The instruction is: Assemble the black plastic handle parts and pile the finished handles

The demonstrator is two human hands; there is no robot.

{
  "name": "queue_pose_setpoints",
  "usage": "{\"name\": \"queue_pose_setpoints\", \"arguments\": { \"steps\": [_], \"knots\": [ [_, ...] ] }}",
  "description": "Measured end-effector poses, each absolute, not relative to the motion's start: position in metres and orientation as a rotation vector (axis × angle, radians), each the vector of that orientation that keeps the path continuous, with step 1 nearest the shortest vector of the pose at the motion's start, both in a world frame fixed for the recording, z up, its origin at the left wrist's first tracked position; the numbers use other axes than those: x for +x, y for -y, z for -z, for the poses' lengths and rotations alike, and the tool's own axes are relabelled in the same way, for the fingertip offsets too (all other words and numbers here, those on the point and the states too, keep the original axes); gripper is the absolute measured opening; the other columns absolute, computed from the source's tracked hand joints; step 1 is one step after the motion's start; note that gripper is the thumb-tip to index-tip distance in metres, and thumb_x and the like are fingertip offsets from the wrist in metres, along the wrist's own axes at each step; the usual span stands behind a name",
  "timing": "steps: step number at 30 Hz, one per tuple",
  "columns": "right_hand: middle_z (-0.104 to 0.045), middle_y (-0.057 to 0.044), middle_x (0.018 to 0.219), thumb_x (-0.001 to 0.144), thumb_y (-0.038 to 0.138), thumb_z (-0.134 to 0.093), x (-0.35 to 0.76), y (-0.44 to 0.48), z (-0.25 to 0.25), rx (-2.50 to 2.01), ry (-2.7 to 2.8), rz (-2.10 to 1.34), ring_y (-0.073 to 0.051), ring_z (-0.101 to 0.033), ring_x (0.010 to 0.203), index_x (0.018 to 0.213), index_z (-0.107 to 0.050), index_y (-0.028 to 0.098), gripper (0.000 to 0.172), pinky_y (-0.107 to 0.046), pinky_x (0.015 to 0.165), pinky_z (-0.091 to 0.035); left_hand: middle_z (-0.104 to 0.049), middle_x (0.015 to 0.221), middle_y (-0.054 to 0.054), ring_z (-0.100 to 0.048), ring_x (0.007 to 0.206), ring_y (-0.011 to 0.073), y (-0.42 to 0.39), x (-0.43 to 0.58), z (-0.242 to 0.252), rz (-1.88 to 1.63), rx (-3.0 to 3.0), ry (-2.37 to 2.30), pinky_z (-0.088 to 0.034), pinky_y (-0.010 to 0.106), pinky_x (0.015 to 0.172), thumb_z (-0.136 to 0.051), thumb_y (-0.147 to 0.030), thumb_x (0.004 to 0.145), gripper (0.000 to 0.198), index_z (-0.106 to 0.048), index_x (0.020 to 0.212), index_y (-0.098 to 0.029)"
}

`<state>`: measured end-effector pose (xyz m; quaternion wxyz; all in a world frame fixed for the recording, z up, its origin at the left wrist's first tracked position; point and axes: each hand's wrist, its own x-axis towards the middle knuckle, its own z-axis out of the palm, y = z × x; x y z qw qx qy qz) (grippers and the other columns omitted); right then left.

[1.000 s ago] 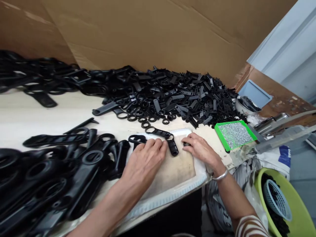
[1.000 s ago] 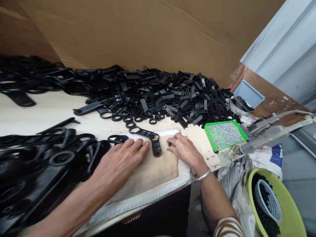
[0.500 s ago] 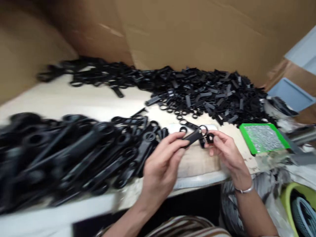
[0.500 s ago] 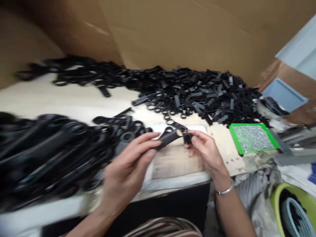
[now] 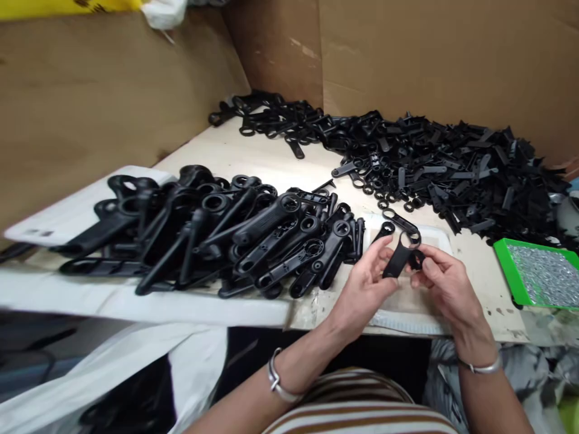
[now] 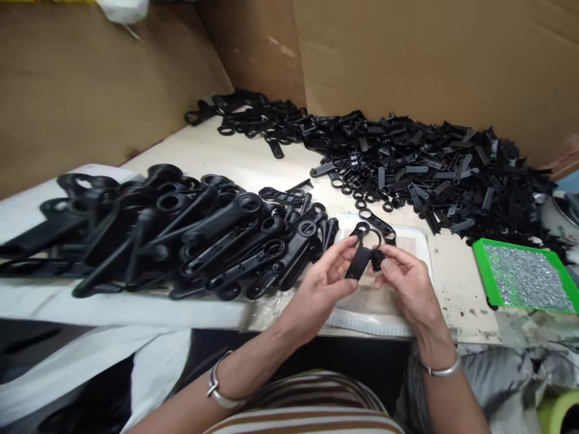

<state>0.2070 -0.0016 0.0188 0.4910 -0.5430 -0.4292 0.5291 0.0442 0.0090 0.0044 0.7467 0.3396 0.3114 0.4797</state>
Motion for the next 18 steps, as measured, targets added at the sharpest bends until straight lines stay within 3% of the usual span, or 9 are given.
{"name": "queue_pose_setpoints", "arguments": {
  "steps": [4, 7, 10, 14, 18],
  "knots": [
    [-0.074, -0.006, 0.092, 0.074, 0.043, -0.078, 0.212, 0.006, -0.011, -1.470, 1.189, -1.074, -0.012, -0.063, 0.060, 0.103, -0.075, 0.021, 0.037, -0.029, 0.061, -0.058, -0.067, 0.104, 0.005, -0.059, 0.104, 0.0197, -0.008, 0.047, -0.007, -0.943, 0.743, -0.554, -0.043, 0.031, 0.094, -0.071, -0.017, 0.073, 0.045, -0.063, 0.118, -0.017],
    [-0.071, -0.007, 0.111, 0.076, 0.037, -0.076, 0.220, 0.008, -0.006, -1.512, 1.385, -0.823, -0.013, -0.065, 0.067, 0.101, -0.076, 0.024, 0.028, -0.029, 0.063, -0.059, -0.068, 0.098, 0.006, -0.060, 0.096, 0.0192, -0.009, 0.048, -0.005, -0.997, 0.757, -0.570, -0.044, 0.033, 0.092, -0.071, -0.029, 0.078, 0.037, -0.067, 0.112, -0.014],
    [-0.071, -0.006, 0.111, 0.077, 0.034, -0.076, 0.224, 0.011, -0.006, -1.501, 1.513, -0.497, -0.017, -0.068, 0.081, 0.101, -0.076, 0.026, 0.025, -0.031, 0.070, -0.060, -0.069, 0.095, 0.006, -0.060, 0.092, 0.0193, -0.010, 0.047, 0.000, -1.056, 0.769, -0.673, -0.047, 0.032, 0.085, -0.072, -0.026, 0.075, 0.031, -0.071, 0.104, -0.013],
    [-0.070, -0.006, 0.107, 0.080, 0.029, -0.075, 0.215, 0.014, -0.014, -1.417, 1.568, -0.227, -0.018, -0.067, 0.084, 0.104, -0.075, 0.027, 0.024, -0.034, 0.074, -0.059, -0.063, 0.127, 0.010, -0.061, 0.109, 0.0251, -0.010, 0.048, 0.002, -1.054, 0.698, -0.670, -0.053, 0.028, 0.072, -0.068, -0.019, 0.075, 0.044, -0.067, 0.119, -0.018],
    [-0.070, -0.004, 0.103, 0.082, 0.023, -0.073, 0.198, 0.007, -0.016, -1.286, 1.697, -0.062, -0.019, -0.067, 0.089, 0.110, -0.073, 0.030, 0.029, -0.034, 0.078, -0.059, -0.056, 0.139, 0.009, -0.053, 0.126, 0.0282, -0.008, 0.050, -0.002, -0.988, 0.649, -0.608, -0.056, 0.030, 0.081, -0.066, -0.013, 0.077, 0.051, -0.061, 0.127, -0.020]
  ]
}}
